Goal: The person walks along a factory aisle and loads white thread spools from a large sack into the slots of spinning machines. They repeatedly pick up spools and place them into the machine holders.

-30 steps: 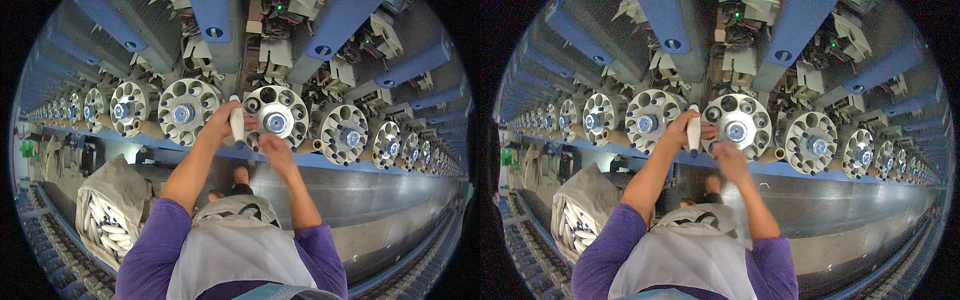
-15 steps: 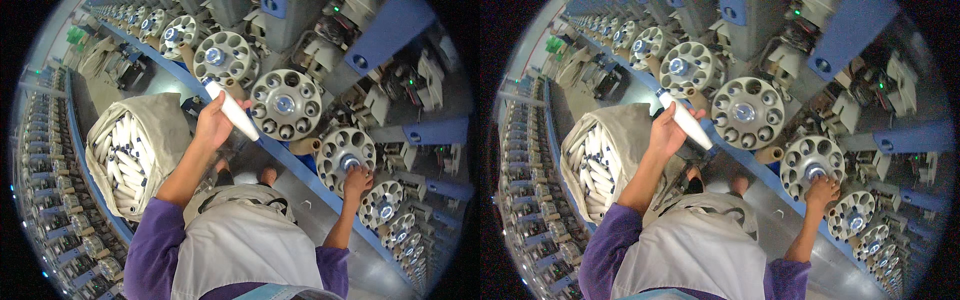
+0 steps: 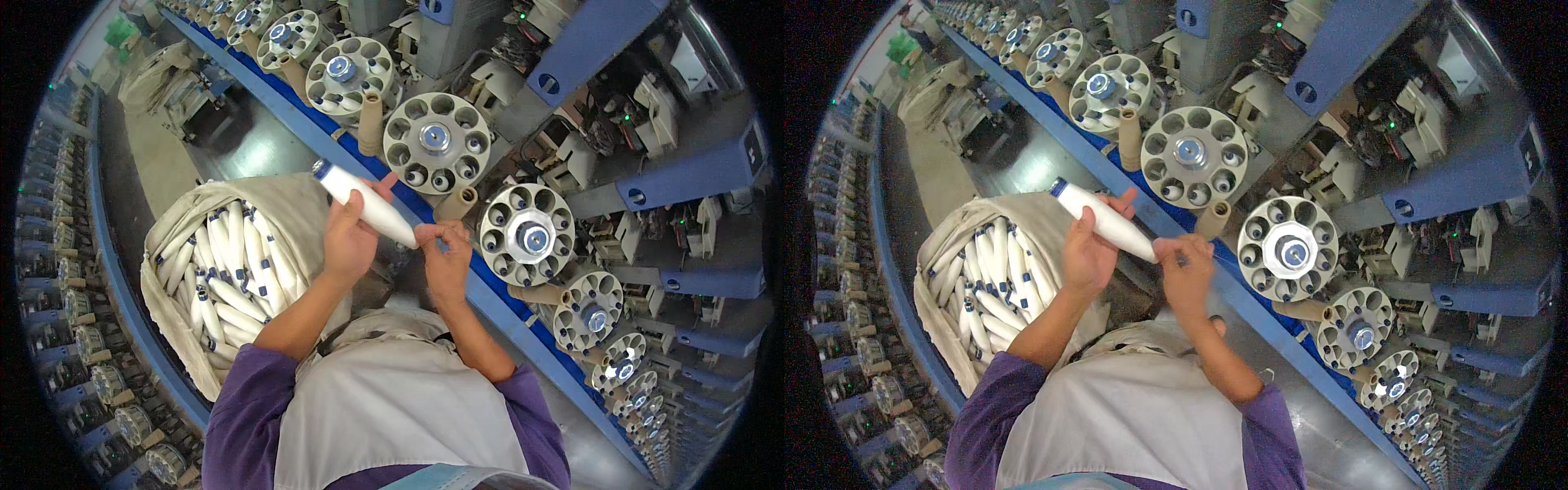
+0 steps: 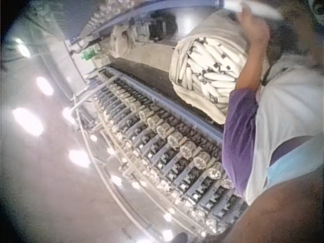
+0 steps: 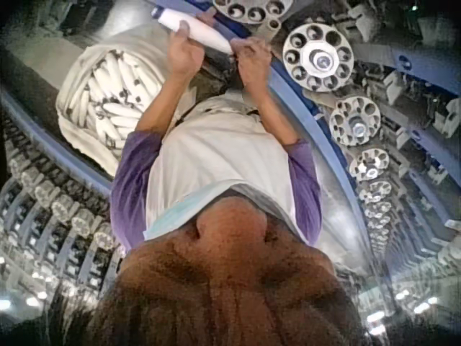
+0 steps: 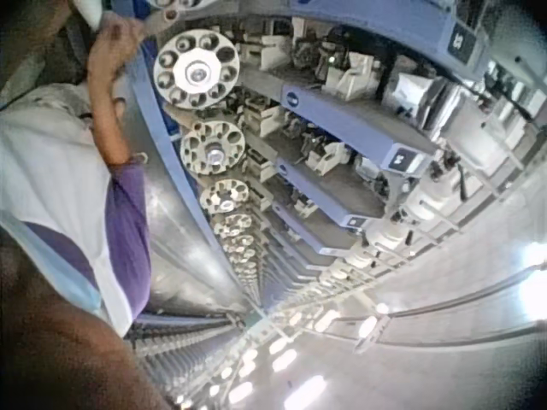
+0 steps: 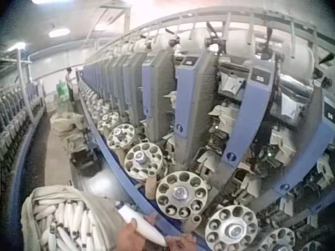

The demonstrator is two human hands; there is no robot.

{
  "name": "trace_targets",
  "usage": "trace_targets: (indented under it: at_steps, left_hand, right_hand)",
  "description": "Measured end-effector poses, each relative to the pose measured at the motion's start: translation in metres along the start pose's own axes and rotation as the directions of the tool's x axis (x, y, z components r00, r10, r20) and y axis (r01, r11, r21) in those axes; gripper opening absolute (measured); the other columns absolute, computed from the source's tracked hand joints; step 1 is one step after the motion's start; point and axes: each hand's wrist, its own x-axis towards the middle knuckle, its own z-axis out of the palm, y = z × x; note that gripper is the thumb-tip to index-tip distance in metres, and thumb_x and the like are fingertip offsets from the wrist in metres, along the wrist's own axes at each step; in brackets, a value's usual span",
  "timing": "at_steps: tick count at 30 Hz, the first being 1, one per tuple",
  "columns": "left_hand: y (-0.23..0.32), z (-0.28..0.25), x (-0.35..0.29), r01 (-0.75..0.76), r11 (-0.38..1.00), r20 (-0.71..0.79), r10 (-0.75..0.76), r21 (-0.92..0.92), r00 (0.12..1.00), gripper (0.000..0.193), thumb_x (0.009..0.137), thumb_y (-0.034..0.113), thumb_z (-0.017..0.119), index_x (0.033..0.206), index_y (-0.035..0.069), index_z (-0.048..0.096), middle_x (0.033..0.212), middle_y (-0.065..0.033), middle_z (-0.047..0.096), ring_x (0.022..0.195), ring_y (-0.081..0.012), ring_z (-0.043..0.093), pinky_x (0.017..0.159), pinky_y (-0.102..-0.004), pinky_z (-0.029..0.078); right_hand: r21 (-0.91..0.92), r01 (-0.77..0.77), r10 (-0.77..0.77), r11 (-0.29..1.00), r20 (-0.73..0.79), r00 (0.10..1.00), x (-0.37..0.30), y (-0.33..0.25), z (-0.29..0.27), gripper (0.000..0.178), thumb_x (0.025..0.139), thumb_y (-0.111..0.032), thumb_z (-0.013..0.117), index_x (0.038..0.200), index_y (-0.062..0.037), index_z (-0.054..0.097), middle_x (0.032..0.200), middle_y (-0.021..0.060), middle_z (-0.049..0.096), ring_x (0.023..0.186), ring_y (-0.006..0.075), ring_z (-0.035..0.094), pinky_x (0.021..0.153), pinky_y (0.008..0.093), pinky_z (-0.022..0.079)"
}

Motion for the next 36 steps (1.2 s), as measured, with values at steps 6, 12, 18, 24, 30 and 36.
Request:
trace_targets:
  at_steps: [6, 12, 18, 24, 30, 36]
  left_hand:
    - [0.060, -0.112, 0.006, -0.074, 0.976, -0.363, -0.006, -0.205, 0.932, 0.046, 0.102, 0.037, 0.043, 0.119, -0.006, 0.046, 0.104, -0.0278, 0.062, 0.110, -0.0398, 0.058, 0.098, -0.0521, 0.047]
    - [0.067, -0.225, -0.001, 0.461, 0.872, -0.345, -0.489, -0.166, 0.801, 0.039, 0.100, 0.026, 0.045, 0.126, -0.002, 0.038, 0.093, -0.0216, 0.059, 0.063, -0.0244, 0.058, 0.050, -0.0334, 0.051]
    - [-0.035, -0.179, 0.036, 0.765, 0.633, 0.055, -0.765, -0.117, 0.641, 0.042, 0.099, 0.018, 0.045, 0.133, -0.003, 0.033, 0.097, -0.0238, 0.056, 0.064, -0.0217, 0.054, 0.053, -0.0317, 0.051]
    - [-0.098, -0.162, 0.075, 0.797, 0.603, -0.012, -0.798, -0.029, 0.603, 0.039, 0.095, 0.015, 0.050, 0.122, -0.012, 0.039, 0.096, -0.0229, 0.059, 0.065, -0.0192, 0.056, 0.055, -0.0304, 0.051]
    - [-0.108, -0.150, 0.053, 0.794, 0.588, -0.170, -0.807, -0.152, 0.565, 0.046, 0.096, 0.031, 0.055, 0.120, -0.008, 0.051, 0.083, -0.0160, 0.063, 0.050, -0.0130, 0.050, 0.036, -0.0254, 0.043]
    - [-0.075, -0.118, 0.016, 0.287, 0.496, -0.082, -0.394, 0.820, 0.916, 0.027, 0.102, 0.033, 0.048, 0.091, 0.010, 0.058, 0.058, 0.0066, 0.039, 0.043, -0.0043, 0.028, 0.039, -0.0210, 0.021]
  right_hand:
    - [0.110, 0.124, -0.116, 0.986, -0.076, 0.990, -0.002, -0.001, -0.013, 0.021, 0.096, -0.019, 0.061, 0.083, -0.0042, 0.054, 0.082, -0.0001, 0.049, 0.077, 0.0100, 0.044, 0.072, 0.0228, 0.037]
    - [-0.466, 0.517, -0.596, 0.718, -0.029, 0.802, 0.089, 0.027, 0.001, 0.018, 0.082, -0.028, 0.071, 0.081, -0.0099, 0.069, 0.088, 0.0081, 0.057, 0.091, 0.0297, 0.048, 0.081, 0.0428, 0.035]
    - [-0.602, 0.376, -0.438, 0.704, 0.048, 0.897, 0.142, 0.106, 0.038, 0.007, 0.081, -0.019, 0.071, 0.084, -0.0133, 0.074, 0.089, 0.0068, 0.062, 0.088, 0.0287, 0.057, 0.080, 0.0402, 0.042]
    - [-0.227, 0.261, -0.307, 0.938, -0.199, 0.931, 0.068, 0.048, -0.196, 0.030, 0.102, -0.022, 0.047, 0.086, -0.0045, 0.065, 0.083, 0.0048, 0.064, 0.081, 0.0192, 0.058, 0.079, 0.0313, 0.043]
    - [-0.049, -0.126, 0.113, 0.991, -0.202, 0.973, -0.065, -0.035, -0.493, 0.032, 0.102, -0.028, 0.047, 0.076, -0.0090, 0.052, 0.075, -0.0011, 0.052, 0.069, 0.0113, 0.048, 0.066, 0.0245, 0.039]
    - [-0.378, -0.689, 0.561, 0.618, -0.403, 0.723, -0.107, 0.083, -0.494, 0.028, 0.090, -0.030, 0.059, 0.077, -0.0052, 0.064, 0.072, 0.0068, 0.061, 0.069, 0.0169, 0.060, 0.067, 0.0312, 0.049]
